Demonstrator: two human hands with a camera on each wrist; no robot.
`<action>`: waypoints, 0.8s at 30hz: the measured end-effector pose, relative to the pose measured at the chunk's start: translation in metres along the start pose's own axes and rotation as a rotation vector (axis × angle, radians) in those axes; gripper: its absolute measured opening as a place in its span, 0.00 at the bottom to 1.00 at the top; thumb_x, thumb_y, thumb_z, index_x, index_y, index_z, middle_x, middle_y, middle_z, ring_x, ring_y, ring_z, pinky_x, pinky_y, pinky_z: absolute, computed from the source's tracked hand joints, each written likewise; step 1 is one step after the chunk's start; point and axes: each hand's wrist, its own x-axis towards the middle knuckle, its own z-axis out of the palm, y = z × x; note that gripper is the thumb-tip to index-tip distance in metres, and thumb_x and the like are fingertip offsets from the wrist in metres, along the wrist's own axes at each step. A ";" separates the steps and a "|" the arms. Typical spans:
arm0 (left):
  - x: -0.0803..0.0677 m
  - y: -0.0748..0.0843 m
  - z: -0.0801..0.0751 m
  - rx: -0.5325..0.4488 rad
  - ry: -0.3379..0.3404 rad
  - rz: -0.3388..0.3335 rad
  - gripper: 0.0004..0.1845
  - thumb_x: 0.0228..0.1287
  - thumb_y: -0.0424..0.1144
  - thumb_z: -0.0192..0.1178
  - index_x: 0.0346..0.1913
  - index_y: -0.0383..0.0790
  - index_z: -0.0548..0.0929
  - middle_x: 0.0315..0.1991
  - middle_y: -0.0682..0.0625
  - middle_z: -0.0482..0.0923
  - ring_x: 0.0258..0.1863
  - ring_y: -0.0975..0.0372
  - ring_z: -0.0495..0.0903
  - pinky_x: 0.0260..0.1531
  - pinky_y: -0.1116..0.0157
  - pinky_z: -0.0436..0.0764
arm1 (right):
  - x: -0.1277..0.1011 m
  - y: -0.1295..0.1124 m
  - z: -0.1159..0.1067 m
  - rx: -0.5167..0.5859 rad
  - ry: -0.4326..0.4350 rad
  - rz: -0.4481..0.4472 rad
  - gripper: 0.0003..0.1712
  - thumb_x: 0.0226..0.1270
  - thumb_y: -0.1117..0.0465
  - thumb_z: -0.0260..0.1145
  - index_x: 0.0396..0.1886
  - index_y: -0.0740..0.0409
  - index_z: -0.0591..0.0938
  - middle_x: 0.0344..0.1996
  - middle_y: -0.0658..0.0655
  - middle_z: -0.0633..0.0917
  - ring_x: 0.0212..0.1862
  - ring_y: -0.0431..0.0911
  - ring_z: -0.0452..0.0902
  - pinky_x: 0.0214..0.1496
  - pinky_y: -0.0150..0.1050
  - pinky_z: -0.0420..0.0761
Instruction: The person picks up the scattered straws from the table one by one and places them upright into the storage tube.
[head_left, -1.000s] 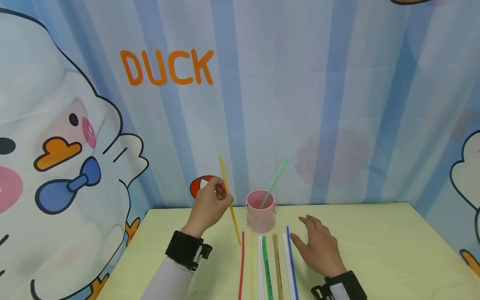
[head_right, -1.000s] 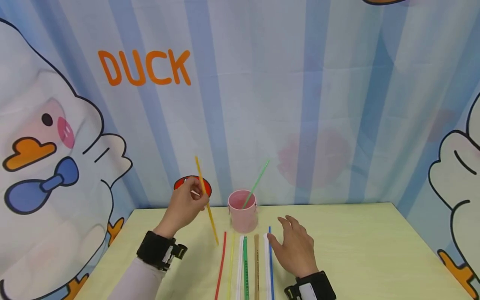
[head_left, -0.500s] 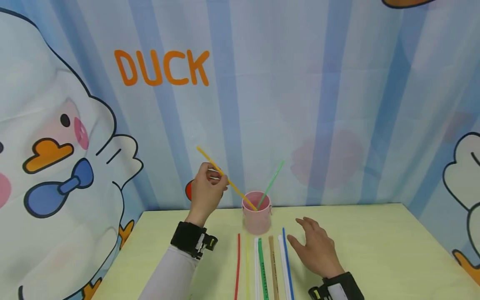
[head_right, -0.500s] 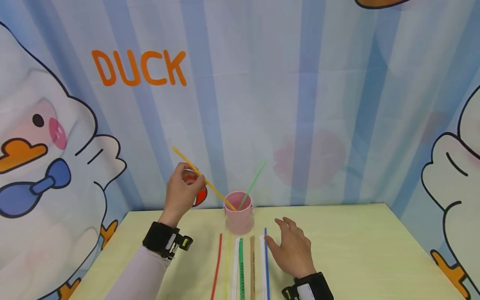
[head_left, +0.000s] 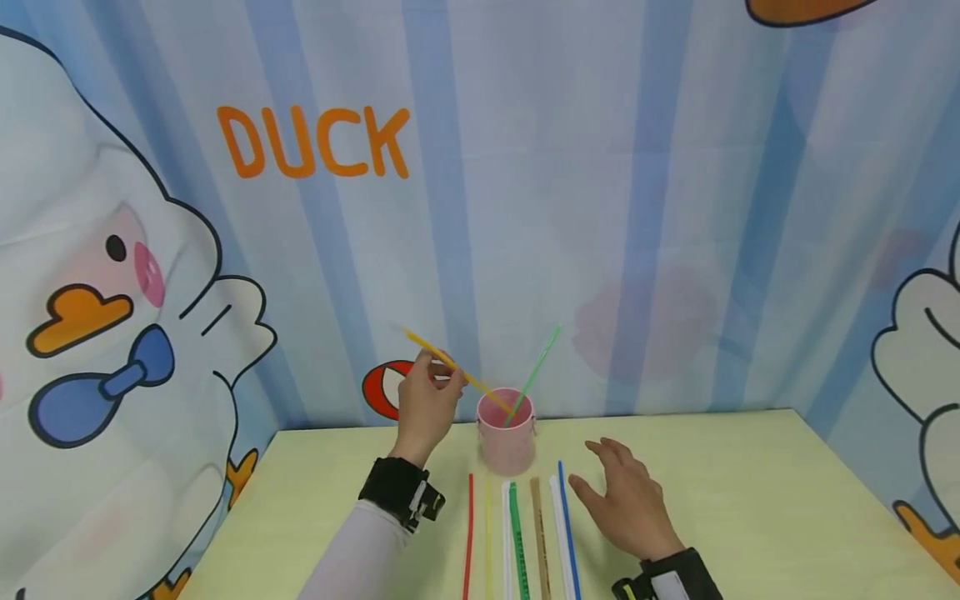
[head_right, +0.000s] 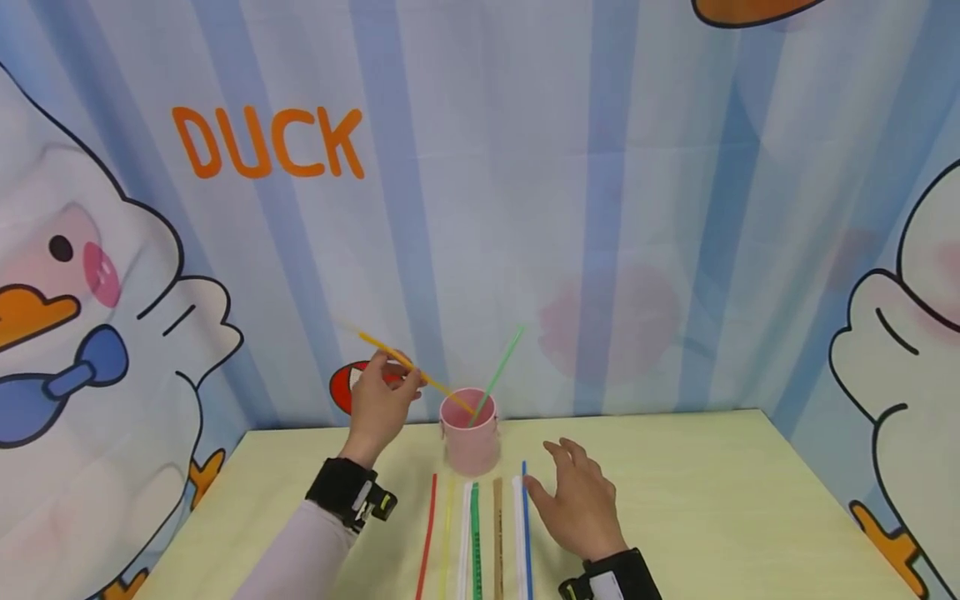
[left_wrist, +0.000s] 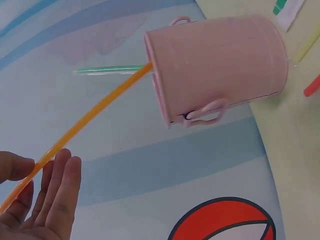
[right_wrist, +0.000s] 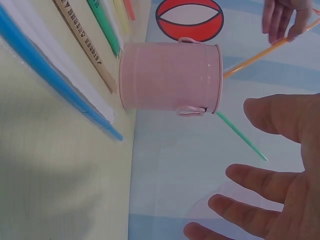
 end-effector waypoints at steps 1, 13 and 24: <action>-0.001 -0.003 0.002 0.013 -0.011 -0.013 0.10 0.75 0.40 0.62 0.52 0.39 0.78 0.45 0.42 0.86 0.43 0.52 0.91 0.43 0.57 0.88 | 0.000 0.000 0.000 0.002 0.000 0.000 0.34 0.73 0.48 0.67 0.72 0.60 0.74 0.73 0.68 0.71 0.69 0.69 0.70 0.59 0.75 0.71; -0.011 -0.039 0.023 0.217 -0.147 -0.057 0.09 0.76 0.43 0.61 0.47 0.41 0.84 0.48 0.41 0.86 0.54 0.44 0.83 0.52 0.48 0.82 | 0.001 0.002 0.002 0.001 -0.003 0.001 0.34 0.72 0.49 0.68 0.72 0.60 0.74 0.72 0.69 0.71 0.69 0.69 0.71 0.59 0.75 0.71; -0.014 -0.055 0.028 0.184 -0.200 -0.101 0.18 0.78 0.44 0.59 0.62 0.38 0.80 0.59 0.40 0.82 0.63 0.43 0.79 0.61 0.46 0.80 | 0.000 0.002 0.001 0.008 -0.010 0.011 0.34 0.72 0.49 0.68 0.72 0.59 0.74 0.72 0.70 0.71 0.69 0.69 0.71 0.59 0.75 0.71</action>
